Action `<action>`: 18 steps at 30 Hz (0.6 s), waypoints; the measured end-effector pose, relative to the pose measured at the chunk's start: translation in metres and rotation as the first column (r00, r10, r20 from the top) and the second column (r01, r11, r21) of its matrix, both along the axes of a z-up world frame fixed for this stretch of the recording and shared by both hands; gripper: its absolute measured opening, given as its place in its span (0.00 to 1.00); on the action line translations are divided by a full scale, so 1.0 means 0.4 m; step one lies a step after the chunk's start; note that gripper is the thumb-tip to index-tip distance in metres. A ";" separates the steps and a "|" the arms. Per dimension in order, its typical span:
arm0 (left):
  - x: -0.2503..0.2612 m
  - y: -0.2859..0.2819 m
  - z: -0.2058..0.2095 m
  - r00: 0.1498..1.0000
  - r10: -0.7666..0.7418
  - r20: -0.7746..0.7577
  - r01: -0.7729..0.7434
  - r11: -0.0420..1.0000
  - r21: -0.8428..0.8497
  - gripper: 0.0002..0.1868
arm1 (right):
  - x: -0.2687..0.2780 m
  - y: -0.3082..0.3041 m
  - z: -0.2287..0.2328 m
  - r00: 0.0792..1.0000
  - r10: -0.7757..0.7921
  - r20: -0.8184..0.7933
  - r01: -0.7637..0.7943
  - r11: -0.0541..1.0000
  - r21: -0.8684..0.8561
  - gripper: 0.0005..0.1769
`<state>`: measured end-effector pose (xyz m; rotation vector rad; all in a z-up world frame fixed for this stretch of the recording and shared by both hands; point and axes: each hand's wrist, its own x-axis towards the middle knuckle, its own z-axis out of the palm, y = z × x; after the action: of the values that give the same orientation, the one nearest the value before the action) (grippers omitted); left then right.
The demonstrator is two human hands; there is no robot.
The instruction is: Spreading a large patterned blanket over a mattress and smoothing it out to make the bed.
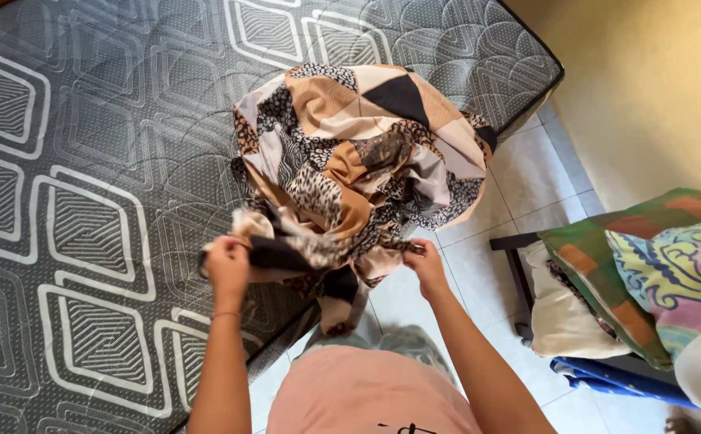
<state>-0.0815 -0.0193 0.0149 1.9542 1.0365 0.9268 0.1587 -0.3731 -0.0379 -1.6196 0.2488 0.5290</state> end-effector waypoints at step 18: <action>-0.439 -0.155 -0.100 0.902 -0.180 -0.392 0.125 0.979 -0.162 0.07 | -0.269 -0.088 -0.126 0.682 0.694 0.229 -0.666 0.719 -0.197 0.28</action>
<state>-0.2570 -0.0813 -0.0250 2.1266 1.1176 0.3585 0.0510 -0.4081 -0.0883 -1.8440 -0.6006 0.8422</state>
